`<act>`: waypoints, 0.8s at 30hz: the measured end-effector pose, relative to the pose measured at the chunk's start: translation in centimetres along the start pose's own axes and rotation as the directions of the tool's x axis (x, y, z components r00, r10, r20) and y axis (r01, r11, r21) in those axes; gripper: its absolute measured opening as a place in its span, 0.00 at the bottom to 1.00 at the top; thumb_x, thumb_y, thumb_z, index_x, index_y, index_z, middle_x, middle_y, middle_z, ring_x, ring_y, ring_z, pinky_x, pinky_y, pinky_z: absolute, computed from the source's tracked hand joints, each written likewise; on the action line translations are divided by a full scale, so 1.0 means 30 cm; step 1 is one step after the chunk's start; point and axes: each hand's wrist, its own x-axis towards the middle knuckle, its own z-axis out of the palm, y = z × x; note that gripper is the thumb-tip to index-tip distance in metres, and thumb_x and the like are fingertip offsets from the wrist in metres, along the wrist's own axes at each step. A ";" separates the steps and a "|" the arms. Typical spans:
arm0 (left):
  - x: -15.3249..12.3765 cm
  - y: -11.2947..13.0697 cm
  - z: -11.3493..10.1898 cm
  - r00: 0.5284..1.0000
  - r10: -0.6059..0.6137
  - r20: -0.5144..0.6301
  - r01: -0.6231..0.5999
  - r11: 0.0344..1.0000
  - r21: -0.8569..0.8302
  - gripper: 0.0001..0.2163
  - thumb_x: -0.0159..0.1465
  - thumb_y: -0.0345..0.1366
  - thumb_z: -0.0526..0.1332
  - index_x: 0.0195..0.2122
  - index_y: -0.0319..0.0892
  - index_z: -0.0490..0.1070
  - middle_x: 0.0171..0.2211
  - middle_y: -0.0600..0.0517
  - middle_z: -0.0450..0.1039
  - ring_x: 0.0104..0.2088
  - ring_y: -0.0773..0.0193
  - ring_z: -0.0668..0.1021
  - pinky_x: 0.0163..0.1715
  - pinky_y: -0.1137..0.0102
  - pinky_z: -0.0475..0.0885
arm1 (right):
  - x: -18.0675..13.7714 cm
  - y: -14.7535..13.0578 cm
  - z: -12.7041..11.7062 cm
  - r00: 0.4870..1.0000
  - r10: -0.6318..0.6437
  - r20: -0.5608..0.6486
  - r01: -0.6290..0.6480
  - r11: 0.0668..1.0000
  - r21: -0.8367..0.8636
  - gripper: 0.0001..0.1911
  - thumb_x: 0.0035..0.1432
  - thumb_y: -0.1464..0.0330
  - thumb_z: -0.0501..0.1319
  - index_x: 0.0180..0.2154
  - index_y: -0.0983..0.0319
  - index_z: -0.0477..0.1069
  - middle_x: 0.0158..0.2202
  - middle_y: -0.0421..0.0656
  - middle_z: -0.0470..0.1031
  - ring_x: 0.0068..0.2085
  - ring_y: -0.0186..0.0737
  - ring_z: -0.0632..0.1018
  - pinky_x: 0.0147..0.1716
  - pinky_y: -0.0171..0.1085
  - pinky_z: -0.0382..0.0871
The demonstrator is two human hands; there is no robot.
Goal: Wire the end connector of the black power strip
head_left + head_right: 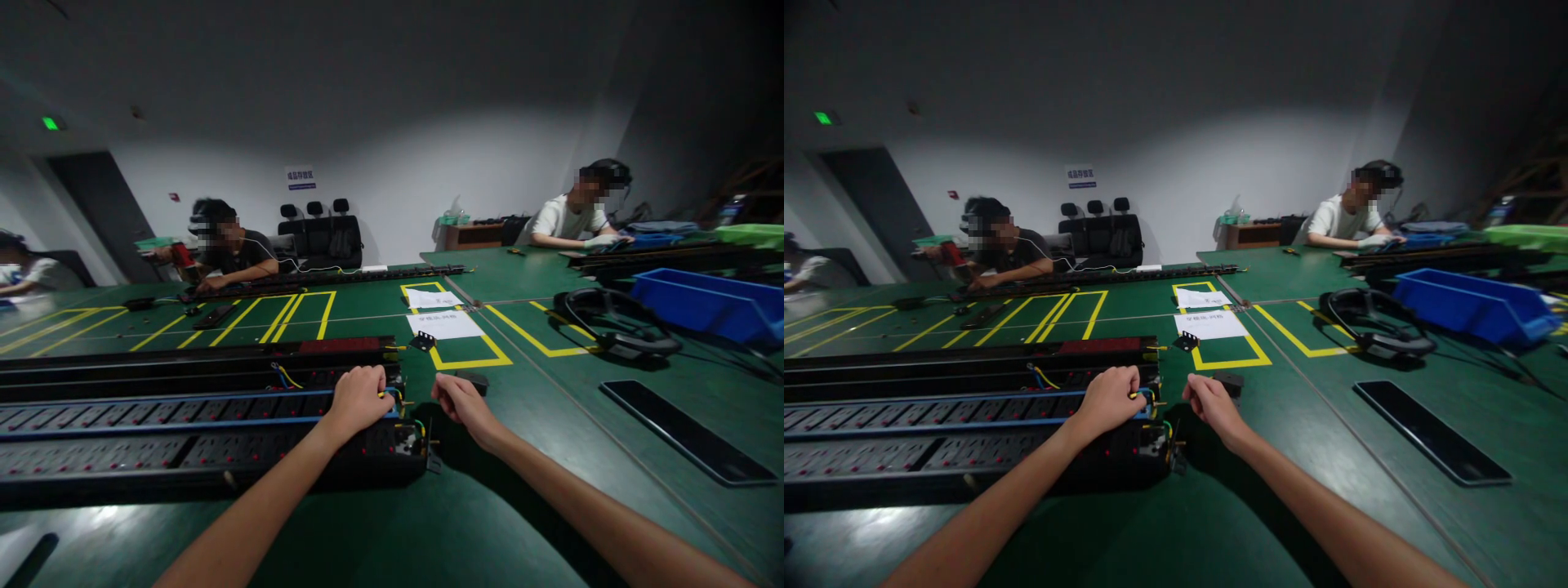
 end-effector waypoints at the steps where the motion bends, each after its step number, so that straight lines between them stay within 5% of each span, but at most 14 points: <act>1: 0.000 0.001 -0.001 1.000 -0.002 0.004 0.002 1.000 0.003 0.04 0.56 0.37 0.61 0.31 0.45 0.67 0.31 0.52 0.73 0.36 0.58 0.75 0.35 0.67 0.65 | 0.000 0.000 0.000 1.000 0.001 -0.001 -0.001 1.000 0.000 0.24 0.59 0.48 0.54 0.26 0.61 0.68 0.16 0.35 0.60 0.18 0.30 0.60 0.18 0.32 0.49; 24: -0.001 0.012 -0.009 1.000 -0.012 0.015 0.011 1.000 0.026 0.05 0.57 0.37 0.62 0.31 0.44 0.67 0.32 0.51 0.75 0.37 0.57 0.76 0.35 0.66 0.67 | -0.004 -0.010 0.001 1.000 0.016 -0.001 -0.016 1.000 -0.001 0.24 0.58 0.47 0.54 0.25 0.61 0.68 0.16 0.35 0.60 0.18 0.30 0.59 0.18 0.32 0.49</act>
